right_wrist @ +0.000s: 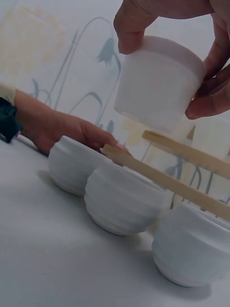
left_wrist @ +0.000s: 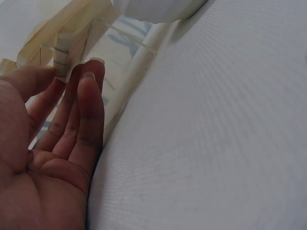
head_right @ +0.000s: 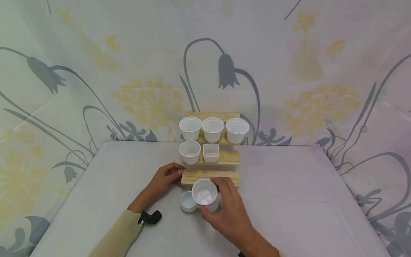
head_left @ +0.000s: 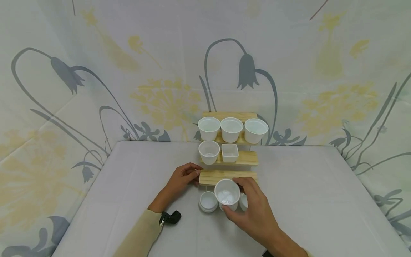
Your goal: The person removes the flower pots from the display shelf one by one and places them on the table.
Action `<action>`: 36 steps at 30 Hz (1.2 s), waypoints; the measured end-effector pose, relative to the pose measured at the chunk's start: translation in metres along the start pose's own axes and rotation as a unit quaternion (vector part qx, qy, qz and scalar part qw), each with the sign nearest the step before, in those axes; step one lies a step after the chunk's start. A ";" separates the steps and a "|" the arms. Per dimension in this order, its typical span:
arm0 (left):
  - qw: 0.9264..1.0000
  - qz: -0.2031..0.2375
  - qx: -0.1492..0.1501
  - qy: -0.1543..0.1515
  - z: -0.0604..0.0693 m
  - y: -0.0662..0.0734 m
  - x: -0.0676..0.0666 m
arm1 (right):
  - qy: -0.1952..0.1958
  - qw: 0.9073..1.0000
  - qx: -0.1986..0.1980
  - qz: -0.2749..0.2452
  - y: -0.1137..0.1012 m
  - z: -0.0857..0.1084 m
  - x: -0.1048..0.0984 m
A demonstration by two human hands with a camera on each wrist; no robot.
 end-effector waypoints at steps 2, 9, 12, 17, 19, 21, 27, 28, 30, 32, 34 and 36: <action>1.000 0.000 0.001 0.000 0.000 0.000 0.000 | -0.002 1.000 -0.003 -0.002 -0.002 0.001 0.002; 1.000 -0.002 0.002 0.000 0.000 -0.002 -0.001 | -0.017 1.000 -0.004 -0.006 -0.007 0.006 0.008; 1.000 -0.007 0.003 0.002 0.000 -0.001 0.000 | -0.030 0.999 -0.004 -0.015 -0.009 0.008 0.010; 1.000 -0.010 -0.002 0.005 0.000 0.000 0.000 | -0.040 0.999 -0.013 -0.013 -0.012 0.011 0.015; 1.000 -0.009 -0.003 0.005 0.000 0.000 0.000 | -0.041 0.999 -0.020 -0.009 -0.013 0.013 0.017; 1.000 -0.007 -0.005 0.006 0.000 0.000 0.000 | -0.044 0.999 -0.022 -0.010 -0.014 0.016 0.020; 1.000 -0.004 -0.003 0.003 0.000 -0.002 -0.001 | -0.063 0.997 -0.027 -0.021 -0.016 0.021 0.027; 1.000 -0.003 -0.002 0.003 0.000 -0.002 -0.001 | -0.066 0.997 -0.030 -0.022 -0.016 0.022 0.028; 1.000 -0.001 0.002 0.002 -0.001 -0.002 -0.001 | -0.074 0.996 -0.035 -0.023 -0.016 0.023 0.030; 1.000 0.000 0.003 0.002 -0.001 -0.003 0.000 | -0.080 0.996 -0.039 -0.024 -0.016 0.024 0.032; 1.000 0.001 0.002 0.003 -0.001 -0.002 0.000 | -0.087 0.995 -0.040 -0.026 -0.016 0.025 0.034; 1.000 0.001 0.000 0.003 -0.001 -0.002 0.000 | -0.091 0.995 -0.044 -0.027 -0.016 0.026 0.036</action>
Point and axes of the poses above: each hand's wrist, its own z-axis away from the middle knuckle, its own x-axis out of the palm, y = z × x, the point moved 1 cm from there along -z, towards the middle knuckle
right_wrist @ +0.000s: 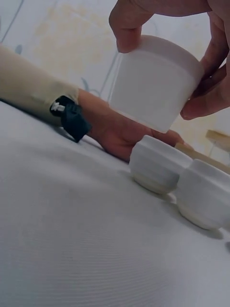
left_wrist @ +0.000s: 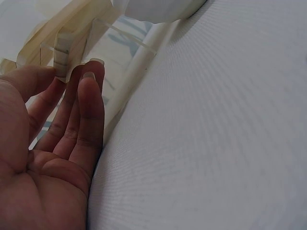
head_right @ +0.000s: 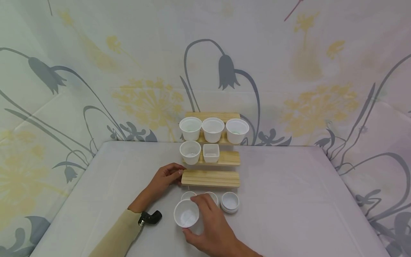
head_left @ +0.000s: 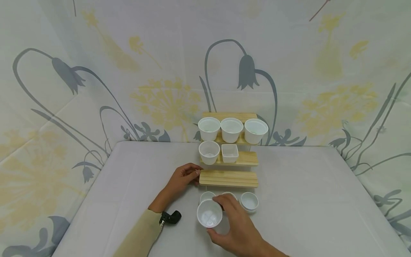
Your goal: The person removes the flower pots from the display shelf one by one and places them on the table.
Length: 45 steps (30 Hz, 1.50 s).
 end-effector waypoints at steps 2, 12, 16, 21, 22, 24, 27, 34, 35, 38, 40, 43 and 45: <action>1.000 -0.004 0.000 0.000 0.000 0.000 0.000 | -0.003 1.000 -0.004 0.000 0.000 0.000 0.002; 1.000 -0.010 0.003 0.001 0.001 0.000 0.000 | -0.012 0.999 -0.037 0.015 0.003 0.001 0.007; 1.000 -0.009 0.006 0.000 0.001 0.000 0.000 | -0.013 0.999 -0.039 0.015 0.005 0.002 0.010; 1.000 -0.010 0.008 0.000 0.001 -0.001 0.000 | -0.008 0.998 -0.050 0.031 0.007 0.003 0.012; 1.000 -0.010 0.007 0.000 0.001 -0.001 0.000 | -0.008 0.998 -0.053 0.034 0.007 0.004 0.012; 1.000 -0.011 0.006 0.001 0.001 -0.001 0.000 | -0.008 0.997 -0.060 0.038 0.008 0.004 0.013; 1.000 -0.011 0.006 0.001 0.001 -0.001 0.000 | -0.012 0.997 -0.062 0.037 0.009 0.005 0.015; 1.000 -0.010 0.006 -0.001 0.000 0.000 0.000 | -0.023 0.997 -0.063 0.031 0.010 0.005 0.017; 1.000 -0.010 0.006 -0.001 0.000 0.000 0.000 | -0.024 0.997 -0.064 0.031 0.010 0.006 0.017; 1.000 -0.010 0.006 -0.002 0.000 -0.001 -0.001 | -0.030 0.997 -0.062 0.035 0.010 0.006 0.017; 1.000 -0.010 0.006 -0.002 0.000 -0.001 -0.001 | -0.035 0.997 -0.060 0.040 0.011 0.006 0.018; 1.000 -0.008 0.006 -0.002 0.000 -0.001 -0.001 | -0.042 0.997 -0.051 0.044 0.011 0.007 0.018; 1.000 -0.007 0.006 -0.002 0.000 -0.001 -0.001 | -0.044 0.997 -0.050 0.043 0.011 0.007 0.018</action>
Point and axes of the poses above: each hand's wrist, its own z-axis away from the middle knuckle, its own x-axis out of the palm, y = z × x, the point moved 1 cm from there along -z, towards the middle knuckle
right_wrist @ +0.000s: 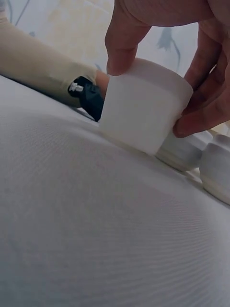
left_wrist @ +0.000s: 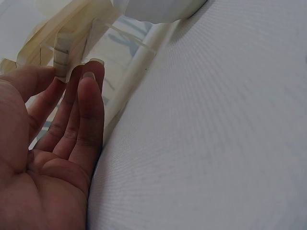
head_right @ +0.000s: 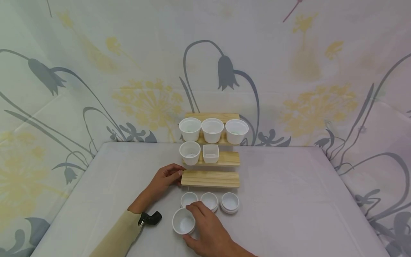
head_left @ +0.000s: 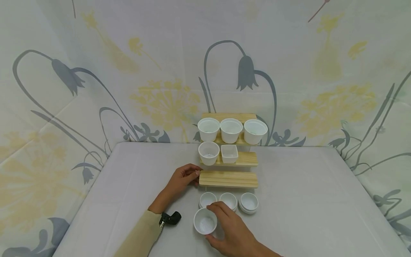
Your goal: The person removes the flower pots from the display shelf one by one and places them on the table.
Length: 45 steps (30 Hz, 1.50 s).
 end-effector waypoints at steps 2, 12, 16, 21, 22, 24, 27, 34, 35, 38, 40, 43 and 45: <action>1.000 0.000 0.000 0.000 0.000 0.001 0.000 | 0.002 1.000 0.000 -0.002 0.000 0.000 0.000; 1.000 -0.004 0.000 0.000 0.001 0.004 0.001 | 0.007 1.000 0.003 0.009 0.002 0.000 0.002; 1.000 -0.004 0.003 0.000 0.000 0.003 0.000 | 0.012 1.000 0.001 0.019 0.003 0.001 0.003; 1.000 -0.009 0.001 0.000 0.000 0.001 0.000 | 0.015 1.000 0.001 0.020 0.004 0.000 0.003; 1.000 -0.009 -0.001 0.001 0.000 0.002 0.000 | 0.014 1.000 0.002 0.020 0.004 0.000 0.003; 1.000 -0.008 -0.003 0.002 0.000 0.002 0.000 | 0.011 1.000 0.003 0.021 0.005 0.000 0.002; 1.000 -0.004 -0.004 0.001 0.001 0.002 0.001 | 0.006 1.000 0.006 0.021 0.006 0.000 0.002; 1.000 -0.003 -0.001 -0.001 0.002 0.002 0.000 | 0.004 1.000 0.007 0.020 0.006 0.001 0.002; 1.000 -0.003 -0.001 -0.001 0.001 0.002 0.000 | 0.004 1.000 0.007 0.021 0.005 0.001 0.002; 1.000 -0.002 -0.001 -0.003 0.001 0.002 0.000 | 0.007 1.000 0.009 0.020 0.005 0.001 0.003; 1.000 -0.001 -0.001 -0.003 0.001 0.001 0.000 | 0.009 1.000 0.009 0.017 0.005 0.001 0.003; 1.000 0.001 0.000 -0.003 0.000 0.001 0.000 | 0.010 1.000 0.006 0.013 0.005 0.001 0.003; 1.000 0.002 0.000 -0.003 0.001 0.001 0.000 | 0.010 1.000 0.005 0.012 0.005 0.001 0.003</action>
Point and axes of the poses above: each hand's wrist, its own z-axis away from the middle knuckle, its own x-axis out of the palm, y = z × x, the point moved 1 cm from there along -z, towards the middle knuckle
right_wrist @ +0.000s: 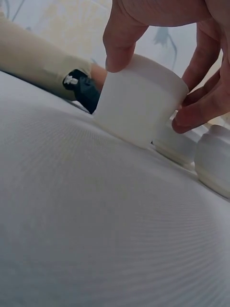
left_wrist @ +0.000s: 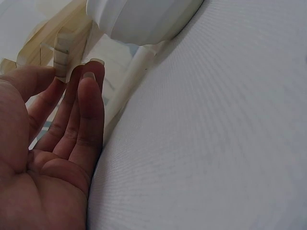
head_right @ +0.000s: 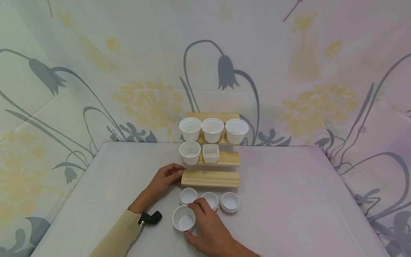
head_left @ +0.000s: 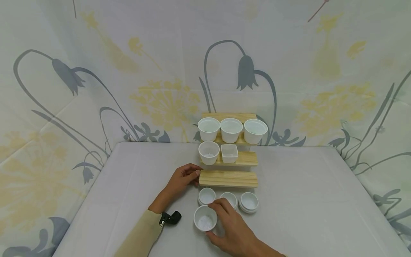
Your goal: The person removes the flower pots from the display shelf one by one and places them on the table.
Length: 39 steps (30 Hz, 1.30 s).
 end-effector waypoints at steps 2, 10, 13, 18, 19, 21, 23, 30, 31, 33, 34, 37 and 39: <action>1.000 0.001 0.000 0.000 0.000 0.000 0.000 | -0.002 1.000 0.001 0.001 0.000 0.000 -0.001; 1.000 0.005 -0.001 -0.001 0.000 -0.001 0.001 | -0.019 0.999 0.044 -0.003 0.001 -0.004 -0.011; 1.000 0.006 -0.001 0.000 0.000 -0.002 0.001 | -0.025 0.998 0.065 -0.010 0.002 -0.007 -0.017; 1.000 0.000 -0.002 0.001 -0.001 -0.004 0.000 | -0.008 0.997 0.069 -0.016 0.003 -0.014 -0.025; 1.000 0.000 -0.002 0.001 -0.001 -0.004 0.000 | -0.004 0.998 0.069 -0.015 0.004 -0.016 -0.026; 1.000 0.000 0.000 0.000 -0.001 -0.005 0.000 | 0.003 0.997 0.070 -0.017 0.004 -0.019 -0.028; 1.000 0.001 0.001 -0.001 -0.001 -0.005 0.000 | 0.009 0.997 0.073 -0.025 0.006 -0.023 -0.030; 1.000 0.005 0.004 -0.004 -0.001 -0.006 0.000 | 0.033 0.996 0.081 -0.025 0.011 -0.034 -0.036; 1.000 0.004 0.003 -0.003 -0.001 -0.005 0.000 | 0.036 0.995 0.086 -0.021 0.012 -0.036 -0.038; 1.000 0.004 0.002 -0.003 -0.001 -0.004 0.000 | 0.043 0.994 0.097 -0.019 0.013 -0.039 -0.041; 1.000 0.005 0.002 -0.003 -0.001 -0.003 0.000 | 0.045 0.994 0.102 -0.018 0.014 -0.041 -0.043; 1.000 0.009 -0.001 -0.002 0.000 -0.002 0.000 | 0.053 0.992 0.114 -0.012 0.016 -0.047 -0.050; 1.000 0.011 -0.002 -0.003 -0.001 -0.002 0.001 | 0.058 0.991 0.118 -0.010 0.017 -0.051 -0.053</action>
Point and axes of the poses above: each hand's wrist, its own z-axis away from the middle knuckle, its own x-axis out of the palm, y = z × x, the point moved 1 cm from there along -z, towards the middle knuckle
